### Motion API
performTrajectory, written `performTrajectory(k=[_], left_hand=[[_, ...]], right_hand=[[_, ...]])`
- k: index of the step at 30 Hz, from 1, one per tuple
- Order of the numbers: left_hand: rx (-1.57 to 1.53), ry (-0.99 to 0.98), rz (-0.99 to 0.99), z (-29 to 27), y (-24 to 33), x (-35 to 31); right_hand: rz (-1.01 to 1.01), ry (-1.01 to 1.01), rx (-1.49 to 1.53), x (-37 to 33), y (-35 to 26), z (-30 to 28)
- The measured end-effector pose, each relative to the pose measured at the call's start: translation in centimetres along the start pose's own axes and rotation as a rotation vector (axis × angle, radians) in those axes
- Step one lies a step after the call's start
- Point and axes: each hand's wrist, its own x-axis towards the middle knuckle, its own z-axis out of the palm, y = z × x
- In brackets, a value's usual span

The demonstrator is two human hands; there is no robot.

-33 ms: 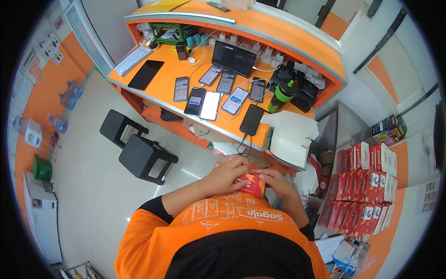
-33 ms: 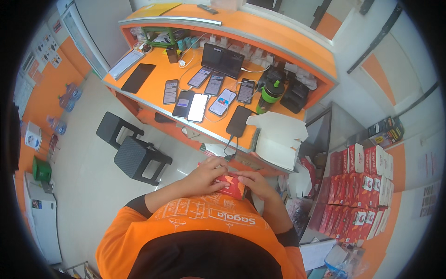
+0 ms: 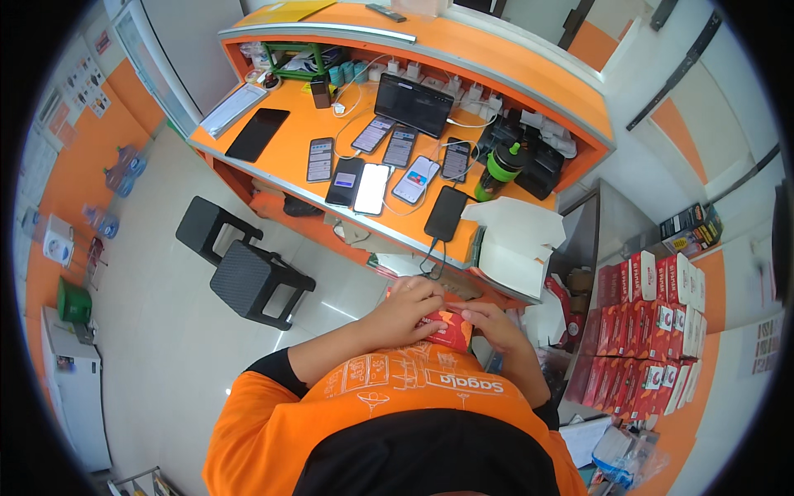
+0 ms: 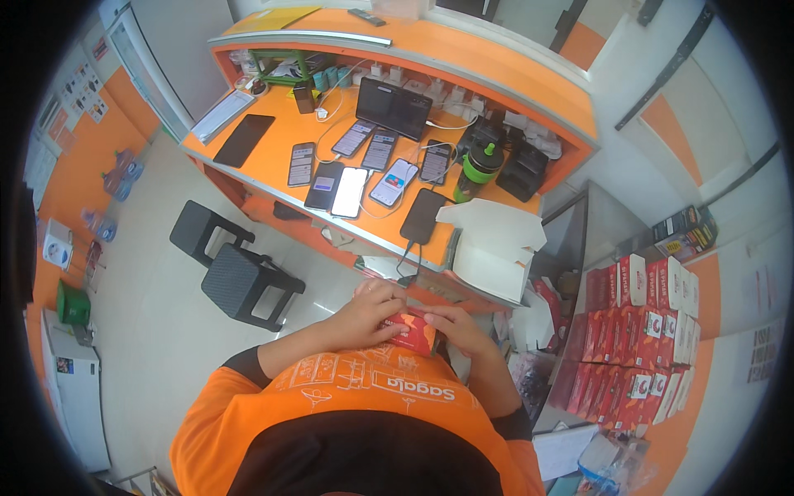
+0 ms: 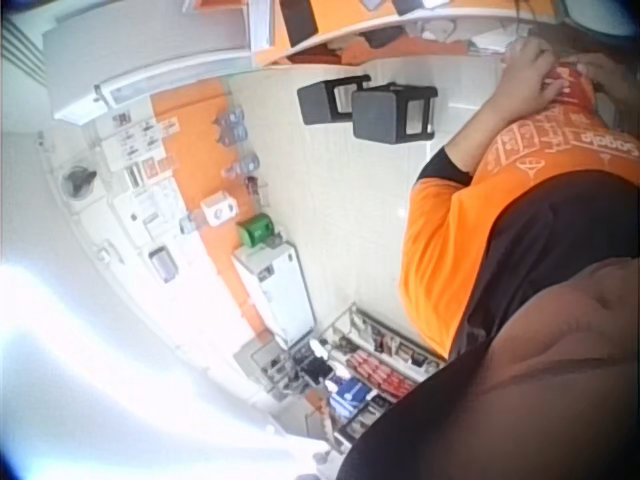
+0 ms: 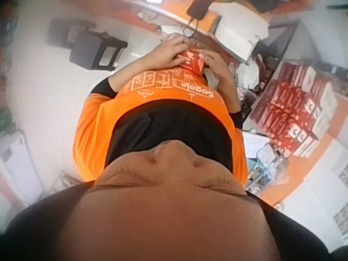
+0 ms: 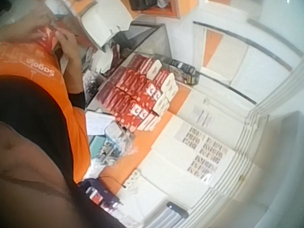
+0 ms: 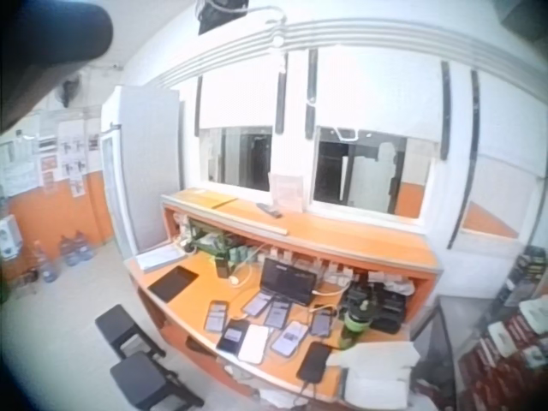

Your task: The person assembles red and green cardboard boxes by folding the flaps and inserting the inner components. They repeatedly pick up flat pieces, fold them into box shapes, and stack the finished units on a metal shelf.

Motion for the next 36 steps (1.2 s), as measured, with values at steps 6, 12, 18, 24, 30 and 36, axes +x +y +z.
performTrajectory(k=[6,12,18,24,30,36], left_hand=[[-0.115,-0.162,-0.082,0.5,-0.7,0.4],[-0.121,-0.117,-0.139,2.2,0.2,1.1],[-0.071,-0.074,-0.058,1.9,1.3,1.5],[-0.334,-0.027,-0.238,1.5,0.4,0.8],[-0.214,-0.082,-0.203,-0.8,-4.9,-2.4],[-0.592,0.142,-0.368,2.4,-7.4,-5.3]], right_hand=[[0.118,0.137,0.059,-0.1,2.0,-1.0],[0.114,0.168,-0.002,0.1,1.1,0.3],[0.098,0.165,-0.015,0.3,1.2,0.8],[-0.221,0.050,-0.254,0.3,2.8,1.0],[-0.342,0.060,-0.352,-1.7,1.7,2.1],[-0.383,0.105,-0.343,-2.2,2.2,2.5]])
